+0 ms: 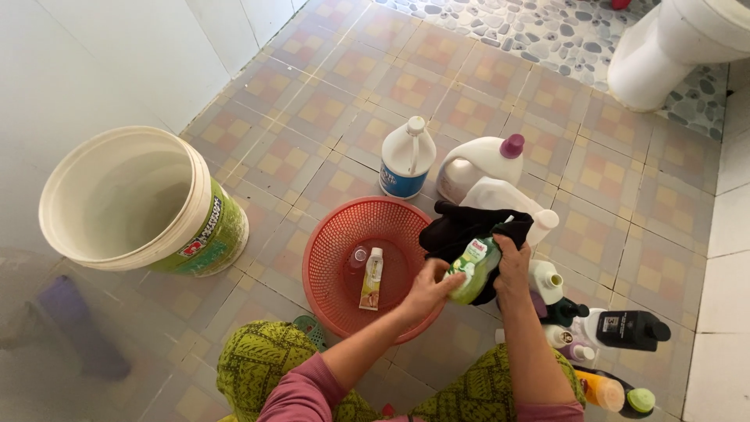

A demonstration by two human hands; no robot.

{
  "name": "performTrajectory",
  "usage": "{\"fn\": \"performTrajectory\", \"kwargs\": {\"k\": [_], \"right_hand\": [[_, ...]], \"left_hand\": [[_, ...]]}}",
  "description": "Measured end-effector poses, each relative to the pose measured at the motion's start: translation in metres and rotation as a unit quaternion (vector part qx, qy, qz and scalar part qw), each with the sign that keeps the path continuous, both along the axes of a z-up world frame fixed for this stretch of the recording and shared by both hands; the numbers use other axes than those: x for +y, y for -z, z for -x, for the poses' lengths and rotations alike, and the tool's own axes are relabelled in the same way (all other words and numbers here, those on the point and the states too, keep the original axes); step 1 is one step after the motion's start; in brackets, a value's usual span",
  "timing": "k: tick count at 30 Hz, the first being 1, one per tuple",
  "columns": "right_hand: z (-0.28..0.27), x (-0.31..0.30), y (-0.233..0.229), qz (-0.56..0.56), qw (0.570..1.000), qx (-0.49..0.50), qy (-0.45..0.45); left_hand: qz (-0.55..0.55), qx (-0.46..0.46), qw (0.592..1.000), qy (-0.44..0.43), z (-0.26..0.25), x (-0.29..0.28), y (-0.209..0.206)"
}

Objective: The recorder uses a black cloth to wipe down and clean various toiletry and cleaning product bottles.

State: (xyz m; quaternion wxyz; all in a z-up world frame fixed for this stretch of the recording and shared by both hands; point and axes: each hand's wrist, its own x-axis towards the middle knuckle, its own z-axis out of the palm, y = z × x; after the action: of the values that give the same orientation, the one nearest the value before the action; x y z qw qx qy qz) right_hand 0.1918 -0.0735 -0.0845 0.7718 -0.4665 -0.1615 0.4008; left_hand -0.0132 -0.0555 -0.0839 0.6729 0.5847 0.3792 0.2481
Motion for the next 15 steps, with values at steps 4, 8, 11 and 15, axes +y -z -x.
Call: {"fn": "performTrajectory", "kwargs": {"k": [4,8,11,15], "right_hand": [[-0.001,0.0,0.008,0.024,1.0,0.008,-0.004],[0.014,-0.002,0.011,0.07,0.993,-0.091,-0.001],[0.052,-0.009,-0.013,0.073,0.931,-0.356,-0.034],[0.092,-0.017,-0.07,-0.082,0.784,-0.606,-0.102]], "left_hand": [[0.261,-0.121,0.952,0.1,-0.001,0.009,0.025],[0.164,-0.14,0.971,0.098,0.003,0.016,0.017],[0.037,-0.112,0.991,0.055,0.012,0.025,-0.01],[-0.155,-0.064,0.985,-0.047,0.021,0.042,-0.016]]}}
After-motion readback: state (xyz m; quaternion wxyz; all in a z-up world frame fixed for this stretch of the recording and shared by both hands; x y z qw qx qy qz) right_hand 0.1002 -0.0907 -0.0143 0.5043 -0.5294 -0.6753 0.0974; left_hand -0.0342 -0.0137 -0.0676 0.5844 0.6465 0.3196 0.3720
